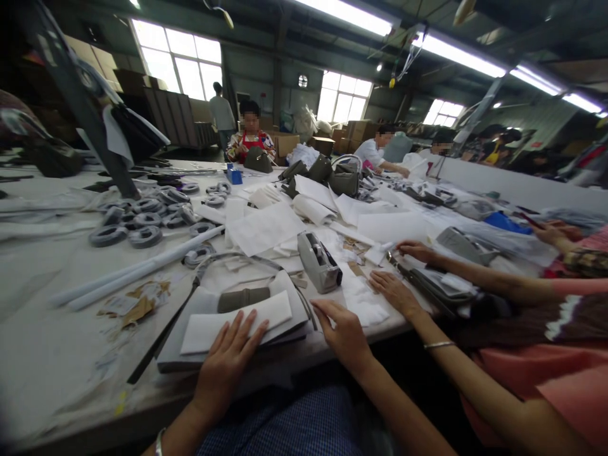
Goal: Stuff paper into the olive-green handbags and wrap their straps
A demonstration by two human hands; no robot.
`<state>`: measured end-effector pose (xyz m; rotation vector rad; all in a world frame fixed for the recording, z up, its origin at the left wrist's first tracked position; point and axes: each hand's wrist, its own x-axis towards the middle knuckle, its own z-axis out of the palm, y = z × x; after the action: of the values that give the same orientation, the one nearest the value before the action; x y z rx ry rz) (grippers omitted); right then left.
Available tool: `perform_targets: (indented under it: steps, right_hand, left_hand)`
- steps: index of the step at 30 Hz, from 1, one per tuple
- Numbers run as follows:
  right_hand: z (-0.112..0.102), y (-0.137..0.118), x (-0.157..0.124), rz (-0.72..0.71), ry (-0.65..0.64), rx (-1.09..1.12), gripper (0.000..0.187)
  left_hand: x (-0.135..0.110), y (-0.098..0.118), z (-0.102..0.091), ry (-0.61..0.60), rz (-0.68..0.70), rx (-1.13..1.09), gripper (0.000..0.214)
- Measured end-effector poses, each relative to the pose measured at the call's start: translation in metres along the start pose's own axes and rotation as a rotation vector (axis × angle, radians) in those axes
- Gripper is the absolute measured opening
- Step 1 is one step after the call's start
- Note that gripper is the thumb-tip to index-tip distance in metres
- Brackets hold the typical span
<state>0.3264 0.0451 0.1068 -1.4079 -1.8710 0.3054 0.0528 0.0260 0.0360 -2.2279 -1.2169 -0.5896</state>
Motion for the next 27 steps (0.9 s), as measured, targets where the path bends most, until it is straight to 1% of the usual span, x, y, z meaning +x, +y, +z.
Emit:
perform_targets:
  steps: [2,4,6,9,12,14,16,19,21,23,27]
  right_hand:
    - [0.013,-0.014,0.023,-0.051,-0.045,0.086,0.026]
    - [0.029,-0.023,0.048,-0.059,-0.131,0.104,0.027]
    - [0.048,-0.028,0.076,-0.005,-0.272,-0.005,0.028]
    - [0.074,-0.031,0.116,0.106,-0.473,-0.23,0.029]
    - [0.097,-0.035,0.146,0.207,-0.584,-0.359,0.042]
    - [0.11,-0.037,0.158,0.27,-0.632,-0.424,0.048]
    - [0.119,-0.036,0.165,0.311,-0.66,-0.445,0.046]
    - [0.125,-0.029,0.167,0.335,-0.672,-0.389,0.028]
    - [0.125,-0.02,0.164,0.329,-0.648,-0.293,0.018]
    - [0.124,-0.012,0.159,0.298,-0.59,-0.155,0.018]
    - [0.117,-0.001,0.147,0.182,-0.425,0.158,0.029]
  left_hand:
    - [-0.001,0.003,-0.003,-0.014,0.017,-0.001,0.057]
    - [-0.002,0.005,-0.005,-0.011,0.014,-0.005,0.058]
    - [-0.002,0.008,-0.007,-0.006,-0.003,-0.006,0.057]
    - [-0.002,0.01,-0.007,0.001,-0.024,-0.007,0.056]
    - [-0.004,0.012,-0.006,0.012,-0.039,-0.012,0.054]
    - [-0.005,0.013,-0.005,0.029,-0.057,-0.021,0.052]
    - [-0.007,0.015,-0.004,0.043,-0.078,-0.029,0.05]
    - [-0.007,0.015,-0.003,0.043,-0.082,-0.018,0.049]
    - [-0.006,0.013,-0.003,0.041,-0.07,0.001,0.051]
    - [-0.004,0.012,-0.003,0.041,-0.062,0.013,0.053]
    - [-0.003,0.01,-0.004,0.035,-0.061,0.004,0.052]
